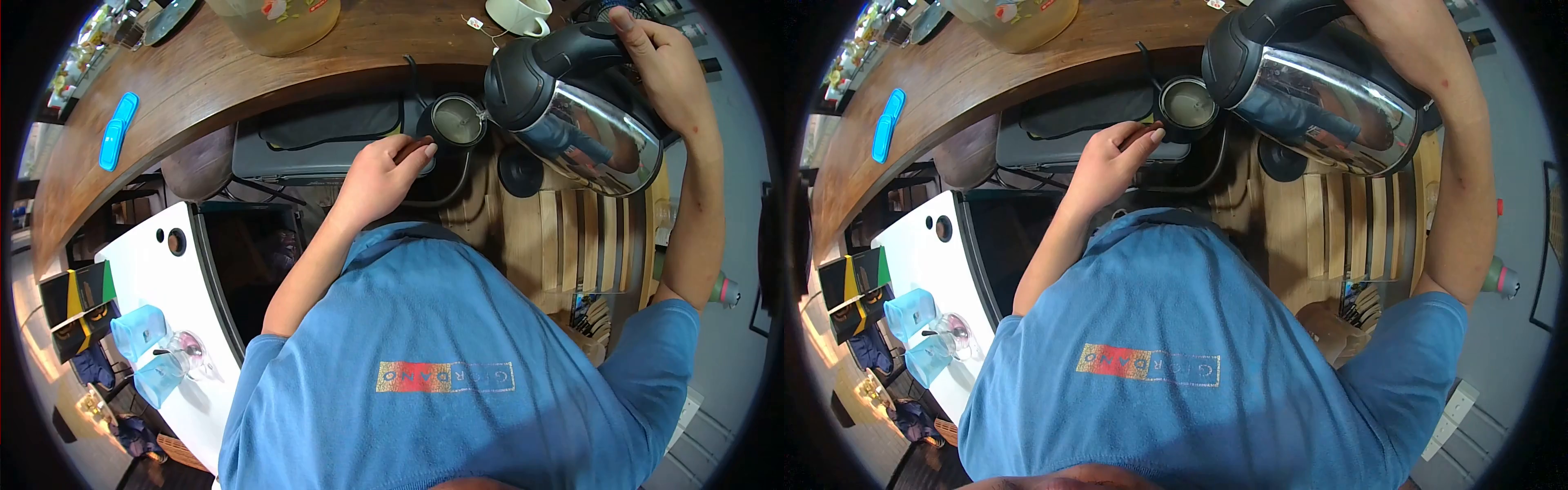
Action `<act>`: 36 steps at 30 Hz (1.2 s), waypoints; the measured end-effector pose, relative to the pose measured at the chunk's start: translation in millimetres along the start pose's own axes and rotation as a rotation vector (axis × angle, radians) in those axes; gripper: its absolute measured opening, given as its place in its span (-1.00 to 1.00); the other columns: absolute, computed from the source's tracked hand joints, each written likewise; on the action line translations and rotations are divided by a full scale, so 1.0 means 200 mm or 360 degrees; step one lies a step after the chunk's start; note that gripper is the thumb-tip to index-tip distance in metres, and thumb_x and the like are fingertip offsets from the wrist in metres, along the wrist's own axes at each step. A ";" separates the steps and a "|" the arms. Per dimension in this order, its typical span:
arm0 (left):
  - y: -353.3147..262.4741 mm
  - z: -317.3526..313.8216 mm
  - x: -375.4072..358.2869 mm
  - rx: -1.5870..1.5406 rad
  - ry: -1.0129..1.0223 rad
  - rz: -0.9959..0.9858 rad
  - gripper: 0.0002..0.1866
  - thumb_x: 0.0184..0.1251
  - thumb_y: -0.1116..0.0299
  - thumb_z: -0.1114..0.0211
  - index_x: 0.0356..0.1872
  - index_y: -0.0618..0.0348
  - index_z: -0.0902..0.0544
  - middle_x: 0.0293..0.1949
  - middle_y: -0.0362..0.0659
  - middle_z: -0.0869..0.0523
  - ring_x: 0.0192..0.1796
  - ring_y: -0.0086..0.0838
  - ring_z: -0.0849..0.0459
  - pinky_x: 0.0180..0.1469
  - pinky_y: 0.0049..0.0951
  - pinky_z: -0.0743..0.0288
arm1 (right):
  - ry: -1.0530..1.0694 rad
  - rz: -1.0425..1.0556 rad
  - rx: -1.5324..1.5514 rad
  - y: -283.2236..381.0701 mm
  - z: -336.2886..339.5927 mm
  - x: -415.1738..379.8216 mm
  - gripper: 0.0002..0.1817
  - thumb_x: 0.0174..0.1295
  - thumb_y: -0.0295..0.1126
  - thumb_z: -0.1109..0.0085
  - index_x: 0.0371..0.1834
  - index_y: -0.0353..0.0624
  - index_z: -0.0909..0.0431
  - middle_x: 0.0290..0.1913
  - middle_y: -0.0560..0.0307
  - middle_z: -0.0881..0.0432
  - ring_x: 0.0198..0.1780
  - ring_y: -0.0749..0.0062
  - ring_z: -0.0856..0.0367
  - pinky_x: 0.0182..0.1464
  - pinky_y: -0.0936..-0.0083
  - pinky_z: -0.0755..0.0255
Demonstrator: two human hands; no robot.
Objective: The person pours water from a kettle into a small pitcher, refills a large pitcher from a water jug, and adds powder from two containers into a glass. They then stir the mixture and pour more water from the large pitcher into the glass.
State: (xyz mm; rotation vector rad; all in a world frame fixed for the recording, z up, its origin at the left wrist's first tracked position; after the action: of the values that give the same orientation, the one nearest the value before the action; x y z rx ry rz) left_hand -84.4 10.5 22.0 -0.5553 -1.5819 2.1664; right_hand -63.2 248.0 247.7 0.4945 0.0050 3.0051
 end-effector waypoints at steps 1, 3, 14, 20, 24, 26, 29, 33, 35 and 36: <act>0.00 0.00 0.01 -0.0008 0.0017 0.0006 -0.59 0.34 0.11 -0.22 -0.31 0.39 -0.64 -0.50 0.04 -0.61 -0.45 -0.30 -0.58 -0.33 -0.37 -0.43 | 0.0002 -0.0003 -0.0002 0.01 0.00 -0.01 -0.22 0.30 0.26 0.04 -0.73 -0.33 -0.43 -0.77 0.21 -0.37 -0.68 0.54 -0.31 -0.60 0.44 -0.24; -0.01 -0.01 0.02 -0.0019 0.0037 0.0012 -0.59 0.34 0.12 -0.22 -0.29 0.39 -0.64 -0.48 0.04 -0.62 -0.43 -0.29 -0.60 -0.32 -0.37 -0.44 | -0.0141 0.0042 -0.0083 0.07 0.00 -0.03 -0.21 0.30 0.27 0.05 -0.74 -0.34 -0.41 -0.78 0.20 -0.34 -0.68 0.54 -0.30 -0.60 0.44 -0.22; -0.06 -0.04 0.07 0.0065 0.0135 -0.0027 -0.60 0.35 0.14 -0.22 -0.16 0.38 -0.66 -0.35 0.09 -0.69 -0.29 -0.19 -0.69 -0.21 -0.36 -0.51 | -0.0040 -0.0081 -0.0010 -0.08 0.01 -0.01 -0.23 0.33 0.23 0.06 -0.72 -0.35 -0.36 -0.79 0.22 -0.27 -0.68 0.57 -0.22 -0.62 0.44 -0.17; -0.09 -0.04 0.08 0.0065 0.0191 0.0043 -0.60 0.35 0.14 -0.22 -0.17 0.39 -0.65 -0.37 0.11 -0.70 -0.30 -0.20 -0.70 -0.22 -0.37 -0.51 | 0.0008 -0.0119 0.0012 -0.12 0.03 -0.03 -0.21 0.32 0.26 0.07 -0.74 -0.34 -0.35 -0.80 0.22 -0.26 -0.68 0.57 -0.22 -0.63 0.44 -0.17; -0.09 -0.05 0.08 0.0073 0.0197 0.0001 -0.60 0.35 0.14 -0.23 -0.17 0.39 -0.65 -0.36 0.11 -0.70 -0.31 -0.21 -0.69 -0.22 -0.38 -0.50 | 0.0041 -0.0151 -0.0044 -0.12 0.06 -0.04 -0.19 0.30 0.29 0.08 -0.75 -0.33 -0.36 -0.80 0.23 -0.28 -0.69 0.58 -0.24 -0.63 0.45 -0.19; -0.10 -0.06 0.08 0.0107 0.0183 -0.0055 -0.60 0.35 0.13 -0.23 -0.18 0.39 -0.65 -0.37 0.10 -0.69 -0.34 -0.21 -0.68 -0.24 -0.38 -0.50 | 0.0013 -0.0171 -0.0018 -0.11 0.06 -0.05 -0.19 0.30 0.30 0.08 -0.75 -0.33 -0.37 -0.80 0.24 -0.29 -0.69 0.57 -0.25 -0.63 0.45 -0.19; -0.10 -0.08 0.09 0.0086 0.0185 -0.0057 -0.60 0.34 0.13 -0.24 -0.19 0.38 -0.66 -0.38 0.10 -0.69 -0.35 -0.22 -0.68 -0.25 -0.38 -0.50 | -0.0095 -0.0157 -0.0091 -0.04 0.05 -0.09 -0.19 0.30 0.30 0.09 -0.75 -0.32 -0.38 -0.79 0.23 -0.31 -0.69 0.57 -0.26 -0.62 0.45 -0.20; -0.10 -0.10 0.10 0.0060 0.0214 -0.0050 -0.60 0.34 0.13 -0.24 -0.20 0.38 -0.66 -0.38 0.11 -0.69 -0.35 -0.22 -0.69 -0.25 -0.38 -0.50 | -0.0032 -0.0141 -0.0050 -0.08 0.08 -0.09 -0.20 0.30 0.29 0.08 -0.74 -0.33 -0.40 -0.79 0.22 -0.32 -0.69 0.56 -0.28 -0.62 0.46 -0.21; -0.11 -0.10 0.10 0.0054 0.0218 -0.0042 -0.61 0.34 0.13 -0.25 -0.21 0.38 -0.66 -0.38 0.11 -0.69 -0.36 -0.23 -0.68 -0.26 -0.39 -0.50 | -0.0001 -0.0172 -0.0034 -0.13 0.08 -0.08 -0.20 0.31 0.28 0.07 -0.74 -0.33 -0.40 -0.79 0.22 -0.32 -0.68 0.56 -0.28 -0.61 0.46 -0.21; -0.10 -0.11 0.10 0.0054 0.0218 -0.0044 -0.61 0.34 0.13 -0.25 -0.21 0.38 -0.66 -0.38 0.11 -0.69 -0.36 -0.23 -0.68 -0.26 -0.39 -0.50 | 0.0028 -0.0201 -0.0015 -0.15 0.07 -0.08 -0.20 0.31 0.27 0.07 -0.74 -0.33 -0.40 -0.79 0.22 -0.32 -0.68 0.56 -0.29 -0.61 0.46 -0.22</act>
State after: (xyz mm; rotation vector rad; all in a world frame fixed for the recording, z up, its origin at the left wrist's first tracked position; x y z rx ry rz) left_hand -87.2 44.5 33.0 -0.6526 -1.4691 2.0838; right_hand -40.4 275.5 256.2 0.4487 0.0220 2.8846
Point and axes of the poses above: each hand's wrist, its own x-axis towards the middle knuckle, its own z-axis out of the back of the hand, y = z × x, the point moved 1 cm from there along x, towards the middle knuckle
